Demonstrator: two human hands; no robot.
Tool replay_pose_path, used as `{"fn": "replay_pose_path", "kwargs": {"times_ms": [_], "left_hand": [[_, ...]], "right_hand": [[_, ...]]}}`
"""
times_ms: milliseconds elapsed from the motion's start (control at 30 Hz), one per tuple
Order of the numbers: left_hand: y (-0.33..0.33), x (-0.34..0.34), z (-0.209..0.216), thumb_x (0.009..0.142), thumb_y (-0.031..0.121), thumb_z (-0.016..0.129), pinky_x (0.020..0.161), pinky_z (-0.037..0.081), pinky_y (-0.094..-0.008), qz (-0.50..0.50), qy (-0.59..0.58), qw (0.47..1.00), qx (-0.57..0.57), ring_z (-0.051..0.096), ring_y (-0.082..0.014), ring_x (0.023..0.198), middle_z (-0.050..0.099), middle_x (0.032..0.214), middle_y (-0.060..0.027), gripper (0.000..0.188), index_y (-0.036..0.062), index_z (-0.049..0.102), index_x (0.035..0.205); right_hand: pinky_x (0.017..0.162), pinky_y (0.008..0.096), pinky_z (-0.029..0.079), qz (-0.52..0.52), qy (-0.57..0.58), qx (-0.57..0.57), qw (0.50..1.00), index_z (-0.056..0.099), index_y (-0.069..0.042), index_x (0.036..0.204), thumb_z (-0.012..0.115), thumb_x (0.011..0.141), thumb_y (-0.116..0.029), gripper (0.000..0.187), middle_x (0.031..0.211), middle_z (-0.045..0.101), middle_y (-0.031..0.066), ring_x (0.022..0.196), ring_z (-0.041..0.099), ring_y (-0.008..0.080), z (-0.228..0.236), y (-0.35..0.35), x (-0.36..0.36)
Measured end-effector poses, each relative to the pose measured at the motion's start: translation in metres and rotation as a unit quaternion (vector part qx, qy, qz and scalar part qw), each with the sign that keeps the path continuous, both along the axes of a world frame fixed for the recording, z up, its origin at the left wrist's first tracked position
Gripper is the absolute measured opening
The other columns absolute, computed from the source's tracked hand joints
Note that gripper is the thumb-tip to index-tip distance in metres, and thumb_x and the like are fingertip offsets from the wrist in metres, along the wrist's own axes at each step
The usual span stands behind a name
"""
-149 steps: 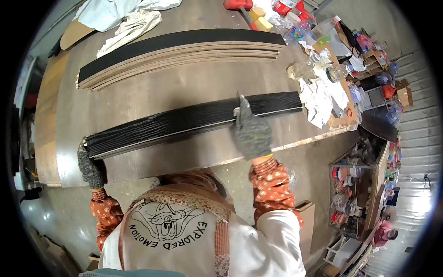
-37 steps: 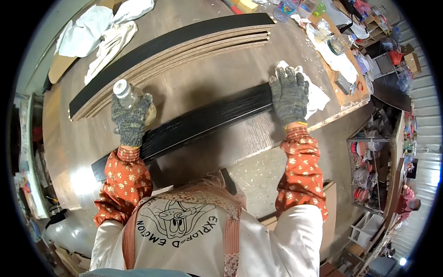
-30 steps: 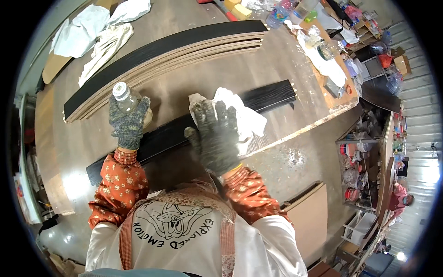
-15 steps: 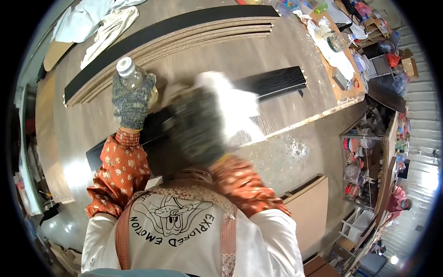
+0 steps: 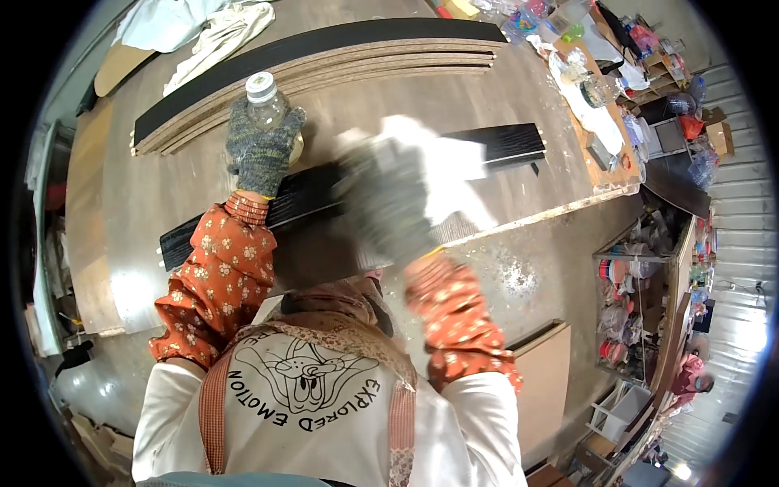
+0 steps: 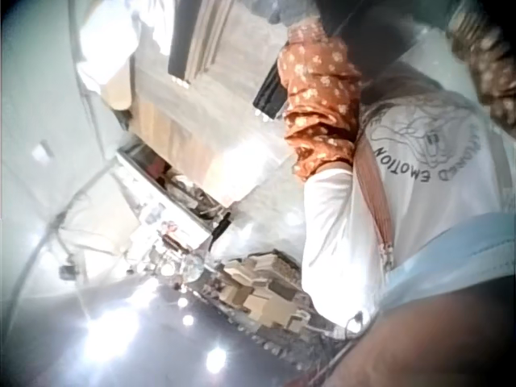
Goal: The person wipes long dark wood slats with a cloth, applying liquid from a bottle and handling the pieces one by one.
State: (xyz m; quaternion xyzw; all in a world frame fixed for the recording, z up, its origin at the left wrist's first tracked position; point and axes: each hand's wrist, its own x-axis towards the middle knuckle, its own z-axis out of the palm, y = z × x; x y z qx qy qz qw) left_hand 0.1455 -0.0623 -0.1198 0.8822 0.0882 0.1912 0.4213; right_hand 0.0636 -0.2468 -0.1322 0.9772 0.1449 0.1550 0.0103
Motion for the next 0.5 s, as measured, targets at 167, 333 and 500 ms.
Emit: {"fn": "replay_pose_path", "kwargs": {"times_ms": [167, 333, 500], "left_hand": [[-0.002, 0.003, -0.006, 0.066, 0.036, 0.076, 0.081, 0.050, -0.0418, 0.012, 0.004, 1.000, -0.014, 0.062, -0.0325, 0.094, 0.063, 0.099, -0.0145, 0.057, 0.0049, 0.056, 0.109], [0.005, 0.000, 0.001, 0.064, 0.038, 0.080, 0.085, 0.049, -0.0412, -0.024, -0.035, 0.999, -0.008, 0.062, -0.0297, 0.097, 0.063, 0.106, -0.0132, 0.068, 0.0053, 0.050, 0.116], [0.000, 0.004, -0.010, 0.064, 0.033, 0.079, 0.079, 0.051, -0.0400, -0.016, -0.069, 0.997, 0.025, 0.063, -0.0327, 0.090, 0.064, 0.097, -0.0147, 0.057, 0.0045, 0.055, 0.107]], "right_hand": [[0.080, 0.0448, 0.043, -0.090, -0.055, -0.202, 0.974, 0.051, -0.022, 0.119, 0.056, 0.080, -0.020, 0.040, 0.099, 0.051, 0.0071, 0.103, 0.051, 0.0237, 0.043, -0.026, 0.008], [0.091, 0.0468, 0.040, 0.049, -0.143, -0.227, 0.962, 0.051, -0.012, 0.123, 0.052, 0.088, -0.026, 0.038, 0.110, 0.057, 0.0110, 0.104, 0.054, 0.0285, 0.012, -0.168, 0.029], [0.092, 0.0465, 0.037, -0.003, -0.055, -0.108, 0.993, 0.050, -0.021, 0.125, 0.052, 0.087, -0.032, 0.040, 0.117, 0.054, 0.0079, 0.109, 0.051, 0.0274, 0.003, -0.050, 0.010]]}}
